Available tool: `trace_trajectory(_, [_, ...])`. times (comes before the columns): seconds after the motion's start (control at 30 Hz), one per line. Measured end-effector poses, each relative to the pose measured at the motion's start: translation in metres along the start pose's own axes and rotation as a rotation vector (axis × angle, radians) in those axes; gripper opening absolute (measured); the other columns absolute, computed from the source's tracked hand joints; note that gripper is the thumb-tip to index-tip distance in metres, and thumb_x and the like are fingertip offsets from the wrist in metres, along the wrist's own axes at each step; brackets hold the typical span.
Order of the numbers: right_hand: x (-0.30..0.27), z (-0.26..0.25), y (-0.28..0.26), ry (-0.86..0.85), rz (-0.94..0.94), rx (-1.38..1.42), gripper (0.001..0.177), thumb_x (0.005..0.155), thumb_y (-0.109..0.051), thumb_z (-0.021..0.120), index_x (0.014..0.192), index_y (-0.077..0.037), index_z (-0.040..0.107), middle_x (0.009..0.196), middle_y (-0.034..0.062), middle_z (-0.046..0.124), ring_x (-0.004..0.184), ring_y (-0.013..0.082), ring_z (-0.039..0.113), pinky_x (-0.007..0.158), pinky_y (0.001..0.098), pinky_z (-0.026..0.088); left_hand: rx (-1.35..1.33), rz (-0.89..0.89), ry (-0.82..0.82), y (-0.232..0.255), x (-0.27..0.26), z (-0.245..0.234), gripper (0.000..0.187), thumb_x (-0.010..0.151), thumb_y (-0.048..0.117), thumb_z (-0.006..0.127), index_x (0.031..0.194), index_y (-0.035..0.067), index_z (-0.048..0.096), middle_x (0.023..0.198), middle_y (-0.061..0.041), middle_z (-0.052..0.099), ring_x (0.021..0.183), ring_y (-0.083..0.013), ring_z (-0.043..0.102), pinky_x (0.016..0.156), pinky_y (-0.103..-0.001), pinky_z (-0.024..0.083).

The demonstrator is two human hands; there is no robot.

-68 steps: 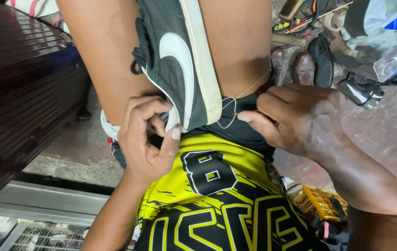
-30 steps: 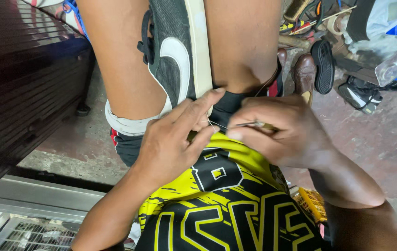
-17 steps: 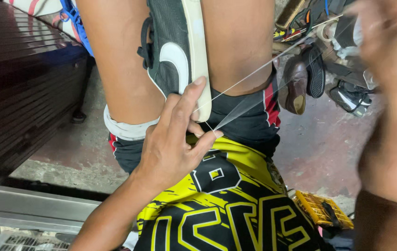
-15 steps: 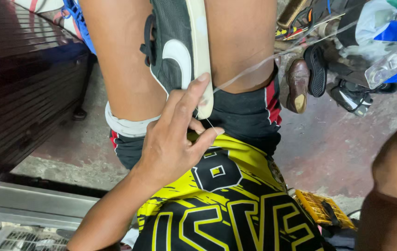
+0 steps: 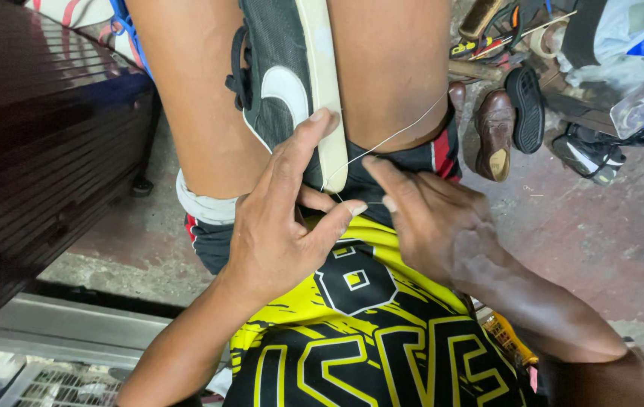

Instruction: The person sits on the floor and sews the sole of a black and white Nike sneaker using a needle and white thread. They repeatedly push the needle through the shoe's edge and pull the thread to secure the sole, finishing by inspecting the stitched area.

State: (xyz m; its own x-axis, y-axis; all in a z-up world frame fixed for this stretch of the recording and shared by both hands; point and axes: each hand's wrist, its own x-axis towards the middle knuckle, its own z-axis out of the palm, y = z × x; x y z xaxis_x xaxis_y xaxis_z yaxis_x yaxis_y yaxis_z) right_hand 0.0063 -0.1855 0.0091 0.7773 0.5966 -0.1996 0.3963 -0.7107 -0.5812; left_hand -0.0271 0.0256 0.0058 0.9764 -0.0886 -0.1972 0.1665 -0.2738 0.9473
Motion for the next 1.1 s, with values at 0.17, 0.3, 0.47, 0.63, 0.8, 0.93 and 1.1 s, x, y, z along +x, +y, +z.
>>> trace_trajectory(0.17, [0.001,0.012,-0.001,0.033,0.014,0.339,0.04,0.103,-0.005,0.055,0.143,-0.003,0.052,0.102,0.0117,0.066,0.088,0.0241,0.066,0.079,0.0341,0.054,0.061,0.01,0.109,-0.008,-0.011,-0.003,0.058,0.089,0.002,0.079,0.141,0.003,0.053,0.144,-0.016,0.056,0.085,-0.0144,0.071,0.073,-0.029,0.056])
trace_trajectory(0.3, [0.0,0.007,0.004,-0.062,0.155,0.84,0.046,0.107,-0.007,0.052,0.153,-0.003,0.046,0.092,-0.002,0.052,0.081,0.0088,0.049,0.083,0.0229,0.044,0.234,-0.092,0.344,-0.014,-0.012,-0.024,0.017,0.097,-0.005,0.07,0.112,0.003,0.072,0.112,-0.012,0.068,0.074,-0.0195,0.065,0.064,-0.029,0.051])
trace_trajectory(0.47, [-0.007,0.015,0.012,-0.142,0.264,1.01,0.074,0.085,-0.006,0.081,0.149,0.0,0.044,0.085,-0.0056,0.038,0.073,0.005,0.036,0.065,0.0178,0.032,0.151,-0.141,-0.105,-0.023,0.011,-0.03,0.015,0.092,0.005,0.067,0.106,0.0,0.068,0.093,-0.016,0.067,0.072,-0.0262,0.068,0.064,-0.034,0.054])
trace_trajectory(0.63, [-0.031,0.004,0.024,0.049,0.205,0.761,0.079,0.072,-0.015,0.095,0.139,-0.002,0.055,0.083,-0.0061,0.048,0.072,0.0017,0.041,0.063,0.0183,0.036,0.116,-0.097,-0.45,0.001,0.017,-0.018,0.012,0.089,0.015,0.068,0.09,0.003,0.07,0.071,-0.016,0.066,0.068,-0.0326,0.067,0.067,-0.042,0.051])
trace_trajectory(0.8, [-0.044,0.016,0.034,0.15,0.151,0.922,0.073,0.073,-0.02,0.098,0.134,-0.003,0.062,0.107,-0.0012,0.064,0.093,0.0024,0.057,0.08,0.0225,0.052,0.062,-0.018,-0.283,0.006,0.004,0.01,0.005,0.083,0.006,0.069,0.083,0.003,0.065,0.065,-0.012,0.062,0.062,-0.0289,0.065,0.064,-0.039,0.052])
trace_trajectory(0.93, [-0.048,0.039,0.031,0.223,0.03,0.568,0.064,0.069,-0.021,0.101,0.119,-0.003,0.065,0.108,0.0063,0.072,0.072,0.0028,0.06,0.059,0.0202,0.05,0.081,-0.065,-0.095,-0.029,-0.02,0.018,0.011,0.078,0.001,0.069,0.074,0.0,0.059,0.064,-0.01,0.054,0.053,-0.0215,0.053,0.052,-0.034,0.041])
trace_trajectory(1.1, [-0.04,0.052,0.022,0.283,0.098,0.611,0.056,0.075,-0.017,0.101,0.118,-0.004,0.066,0.095,-0.0007,0.07,0.07,0.0012,0.056,0.061,0.0205,0.048,0.002,-0.158,0.112,-0.057,-0.057,-0.015,0.049,0.097,0.004,0.07,0.063,0.006,0.034,0.061,0.002,0.031,0.059,-0.008,0.025,0.055,-0.029,0.021])
